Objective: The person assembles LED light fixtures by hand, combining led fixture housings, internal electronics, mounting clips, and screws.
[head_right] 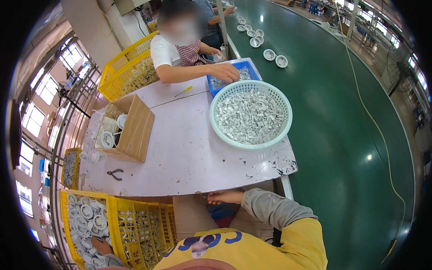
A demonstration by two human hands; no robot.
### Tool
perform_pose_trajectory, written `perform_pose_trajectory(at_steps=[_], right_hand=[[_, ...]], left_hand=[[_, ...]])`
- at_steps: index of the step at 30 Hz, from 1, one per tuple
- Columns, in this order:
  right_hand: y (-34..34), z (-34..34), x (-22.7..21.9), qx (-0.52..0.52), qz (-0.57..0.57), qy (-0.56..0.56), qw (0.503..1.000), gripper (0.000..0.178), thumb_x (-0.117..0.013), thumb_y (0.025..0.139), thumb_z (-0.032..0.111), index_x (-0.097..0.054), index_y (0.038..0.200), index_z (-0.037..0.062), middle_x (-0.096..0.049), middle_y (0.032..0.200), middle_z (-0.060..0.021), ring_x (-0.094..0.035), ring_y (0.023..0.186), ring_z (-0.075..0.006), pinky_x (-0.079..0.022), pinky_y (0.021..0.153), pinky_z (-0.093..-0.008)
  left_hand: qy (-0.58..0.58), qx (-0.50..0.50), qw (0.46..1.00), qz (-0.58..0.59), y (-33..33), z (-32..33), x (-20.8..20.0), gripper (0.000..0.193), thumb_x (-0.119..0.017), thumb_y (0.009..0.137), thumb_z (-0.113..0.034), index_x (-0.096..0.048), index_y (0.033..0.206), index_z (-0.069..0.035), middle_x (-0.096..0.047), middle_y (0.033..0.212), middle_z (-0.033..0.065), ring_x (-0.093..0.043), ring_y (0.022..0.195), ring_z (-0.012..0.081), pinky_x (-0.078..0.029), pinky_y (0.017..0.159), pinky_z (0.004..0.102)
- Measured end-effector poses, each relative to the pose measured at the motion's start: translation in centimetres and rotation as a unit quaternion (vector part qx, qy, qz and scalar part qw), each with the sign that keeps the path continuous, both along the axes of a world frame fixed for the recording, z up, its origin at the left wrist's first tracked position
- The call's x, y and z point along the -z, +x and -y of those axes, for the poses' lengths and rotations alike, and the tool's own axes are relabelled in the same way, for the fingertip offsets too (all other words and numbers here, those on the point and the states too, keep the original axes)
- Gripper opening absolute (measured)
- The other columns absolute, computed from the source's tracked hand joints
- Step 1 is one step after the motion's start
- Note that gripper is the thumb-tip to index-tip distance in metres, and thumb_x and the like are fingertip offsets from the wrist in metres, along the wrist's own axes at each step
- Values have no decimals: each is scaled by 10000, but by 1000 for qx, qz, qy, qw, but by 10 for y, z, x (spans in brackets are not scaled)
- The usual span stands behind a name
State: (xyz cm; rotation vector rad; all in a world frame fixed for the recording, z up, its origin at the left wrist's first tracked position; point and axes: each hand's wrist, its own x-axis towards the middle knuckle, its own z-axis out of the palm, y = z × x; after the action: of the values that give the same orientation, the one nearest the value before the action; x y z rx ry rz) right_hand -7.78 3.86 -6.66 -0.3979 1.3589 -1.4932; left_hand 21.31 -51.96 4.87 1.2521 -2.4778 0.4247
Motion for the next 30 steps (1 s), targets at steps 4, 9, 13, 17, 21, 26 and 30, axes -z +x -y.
perform_pose_trajectory(at_steps=[4,9,13,17,21,26,30], right_hand=[[0,0,-2,-3,-8,-4,1000,259,-459,882,353,-516,976,118,-559,956,8,-501,885,-82,-389,787,-224],[2,1,-5,2,-11,4,1000,243,-456,885,333,-517,973,114,-564,944,2,-509,871,-83,-396,776,-222],[3,-2,-12,13,-14,-1,1000,254,-480,869,333,-551,952,103,-577,939,-11,-509,867,-95,-399,766,-236],[3,-8,-11,18,-12,4,1000,258,-479,871,330,-547,966,100,-577,950,-16,-511,873,-100,-401,780,-236],[3,-7,-21,11,-7,19,1000,254,-470,880,315,-542,986,95,-577,954,-21,-515,878,-106,-403,786,-242],[1,10,-12,-3,-29,12,1000,245,-479,886,259,-554,982,46,-587,954,-58,-540,879,-130,-421,782,-243],[6,7,-19,60,-21,29,998,219,-506,869,195,-525,1018,36,-605,928,-90,-577,858,-160,-452,748,-269]], left_hand=[[0,1,1000,6,-1,-1,-1,441,-541,773,-54,-400,1172,68,-432,1159,232,-390,1103,363,-324,932,418],[9,-41,999,-4,-5,3,4,434,-535,787,-53,-384,1179,58,-401,1186,226,-369,1124,359,-324,932,411],[26,-30,999,2,-2,3,2,446,-540,788,-40,-370,1193,38,-373,1219,222,-352,1145,365,-324,937,399],[-19,-16,1000,9,-11,-11,-4,462,-546,786,-47,-376,1213,-2,-334,1278,204,-311,1198,349,-312,944,425],[-114,-74,990,34,-3,-3,5,525,-571,782,-98,-365,1264,-66,-222,1382,146,-196,1286,309,-303,936,489],[-64,-68,995,-43,18,11,12,687,-685,681,-220,-365,1278,-108,-223,1378,201,-210,1267,364,-248,996,467],[-33,36,997,-58,6,32,28,629,-690,640,-259,-457,1204,-105,-469,1206,177,-385,1158,359,-293,942,484]])
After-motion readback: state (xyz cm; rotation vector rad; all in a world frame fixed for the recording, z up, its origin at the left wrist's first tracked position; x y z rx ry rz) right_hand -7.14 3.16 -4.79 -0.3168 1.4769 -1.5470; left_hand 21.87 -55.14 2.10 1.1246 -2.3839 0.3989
